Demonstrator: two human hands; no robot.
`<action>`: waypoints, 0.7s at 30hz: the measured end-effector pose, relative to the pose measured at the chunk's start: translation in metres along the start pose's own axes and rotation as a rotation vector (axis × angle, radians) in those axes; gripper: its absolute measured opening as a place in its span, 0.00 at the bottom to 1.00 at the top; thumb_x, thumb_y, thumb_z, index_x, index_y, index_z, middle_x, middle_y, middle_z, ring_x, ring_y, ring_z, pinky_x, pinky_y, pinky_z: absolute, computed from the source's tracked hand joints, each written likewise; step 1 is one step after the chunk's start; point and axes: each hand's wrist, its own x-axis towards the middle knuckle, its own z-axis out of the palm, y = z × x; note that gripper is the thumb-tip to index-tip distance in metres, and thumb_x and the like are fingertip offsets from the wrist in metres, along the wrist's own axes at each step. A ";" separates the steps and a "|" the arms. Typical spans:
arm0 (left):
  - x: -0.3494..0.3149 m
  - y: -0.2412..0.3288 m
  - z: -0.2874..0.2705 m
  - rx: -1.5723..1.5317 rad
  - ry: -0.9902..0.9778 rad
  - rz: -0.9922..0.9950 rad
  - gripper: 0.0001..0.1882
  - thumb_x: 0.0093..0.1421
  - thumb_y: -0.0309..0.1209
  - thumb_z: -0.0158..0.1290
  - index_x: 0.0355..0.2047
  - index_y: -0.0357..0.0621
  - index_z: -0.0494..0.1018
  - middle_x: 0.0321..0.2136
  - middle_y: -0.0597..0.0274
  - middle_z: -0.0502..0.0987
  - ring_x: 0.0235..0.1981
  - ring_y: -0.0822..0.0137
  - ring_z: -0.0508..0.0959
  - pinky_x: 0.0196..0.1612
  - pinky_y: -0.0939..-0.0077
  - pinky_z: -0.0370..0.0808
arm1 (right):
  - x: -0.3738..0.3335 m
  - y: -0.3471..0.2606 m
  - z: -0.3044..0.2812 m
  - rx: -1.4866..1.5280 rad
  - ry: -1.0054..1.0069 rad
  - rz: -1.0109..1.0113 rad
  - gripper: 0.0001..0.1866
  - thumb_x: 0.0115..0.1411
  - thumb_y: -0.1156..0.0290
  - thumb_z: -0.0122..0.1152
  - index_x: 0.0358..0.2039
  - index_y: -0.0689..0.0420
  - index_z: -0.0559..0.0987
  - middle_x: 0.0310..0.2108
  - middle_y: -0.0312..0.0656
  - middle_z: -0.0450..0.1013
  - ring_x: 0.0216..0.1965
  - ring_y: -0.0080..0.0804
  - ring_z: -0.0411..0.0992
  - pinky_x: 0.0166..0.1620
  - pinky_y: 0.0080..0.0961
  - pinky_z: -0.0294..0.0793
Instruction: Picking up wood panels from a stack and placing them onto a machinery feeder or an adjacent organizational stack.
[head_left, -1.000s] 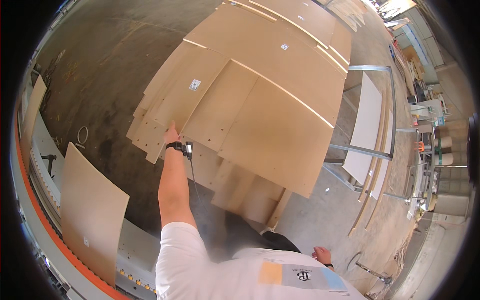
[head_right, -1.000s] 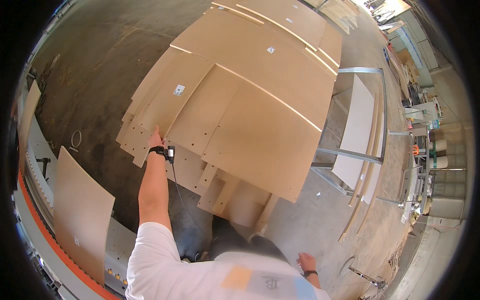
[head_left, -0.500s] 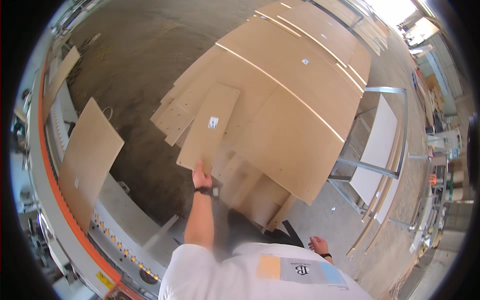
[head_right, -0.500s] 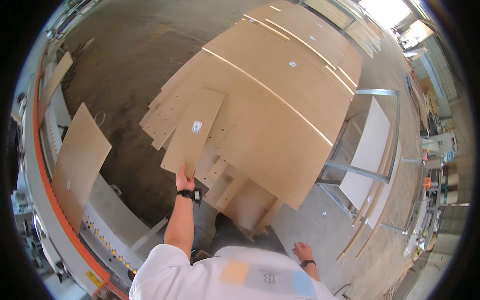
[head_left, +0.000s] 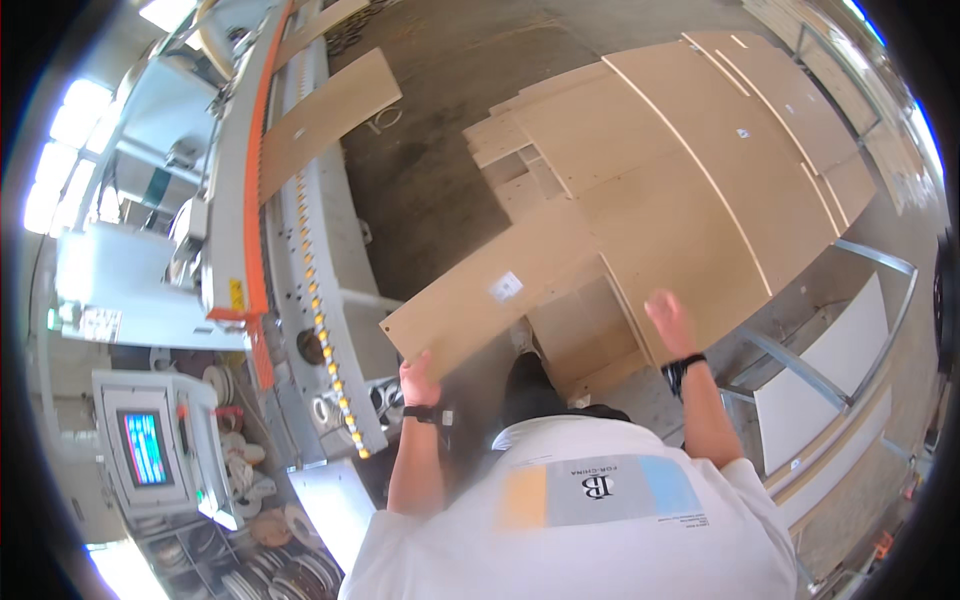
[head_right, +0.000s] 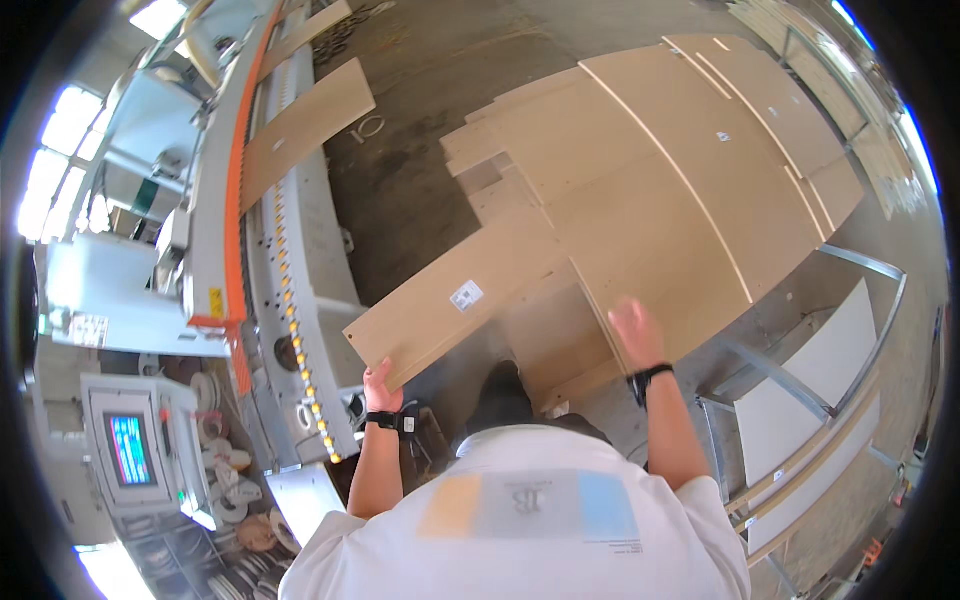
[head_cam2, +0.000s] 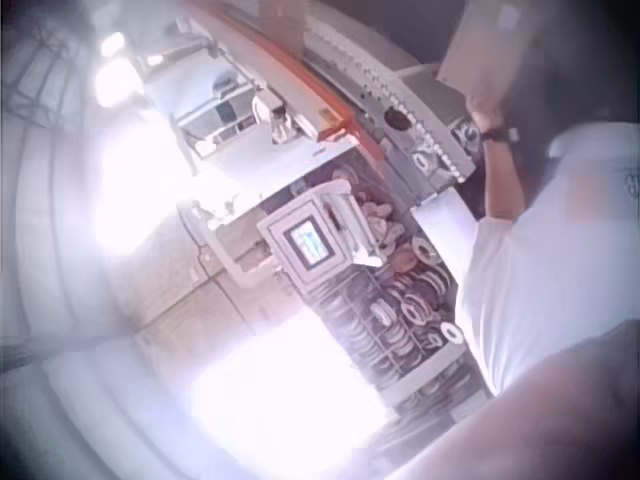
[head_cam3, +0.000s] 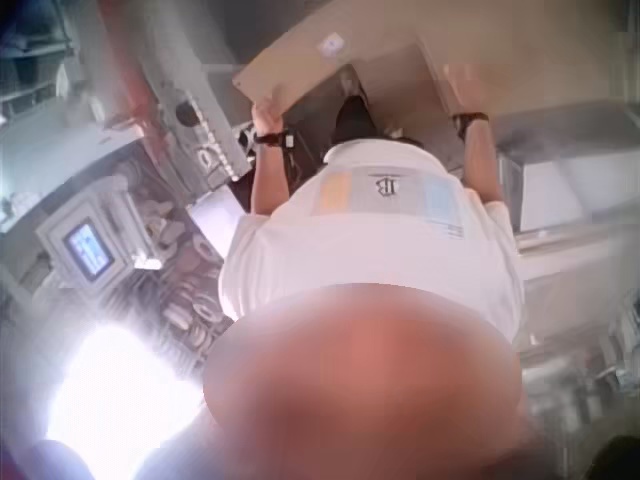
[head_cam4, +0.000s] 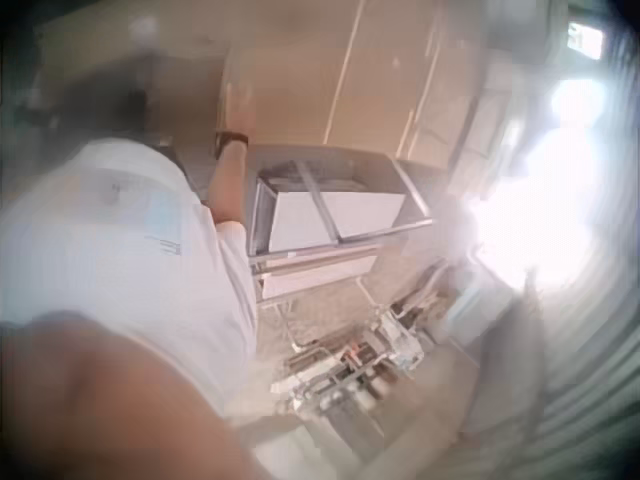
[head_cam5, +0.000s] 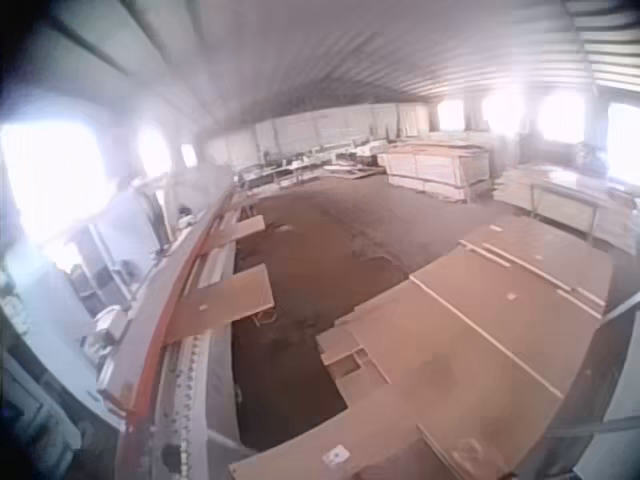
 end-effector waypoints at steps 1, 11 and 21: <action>-0.026 0.009 -0.007 0.012 0.017 0.026 0.10 0.62 0.27 0.54 0.42 0.38 0.76 0.38 0.63 0.80 0.36 0.68 0.80 0.39 0.71 0.76 | 0.007 -0.011 0.003 0.065 0.111 -0.239 0.25 0.62 0.54 0.62 0.50 0.61 0.74 0.48 0.52 0.76 0.51 0.42 0.73 0.51 0.35 0.71; -0.185 0.066 -0.041 0.408 0.043 0.046 0.17 0.59 0.24 0.56 0.49 0.36 0.74 0.41 0.62 0.80 0.42 0.71 0.78 0.45 0.73 0.76 | -0.045 -0.053 0.056 0.749 -0.460 0.157 0.23 0.63 0.65 0.61 0.55 0.64 0.71 0.48 0.41 0.75 0.47 0.32 0.74 0.53 0.30 0.72; -0.183 0.106 -0.117 0.860 0.300 0.569 0.38 0.60 0.26 0.58 0.68 0.39 0.55 0.60 0.54 0.68 0.59 0.68 0.68 0.60 0.73 0.66 | -0.116 -0.086 0.116 0.774 -0.353 0.001 0.16 0.64 0.71 0.58 0.51 0.62 0.75 0.47 0.38 0.75 0.46 0.29 0.73 0.51 0.29 0.72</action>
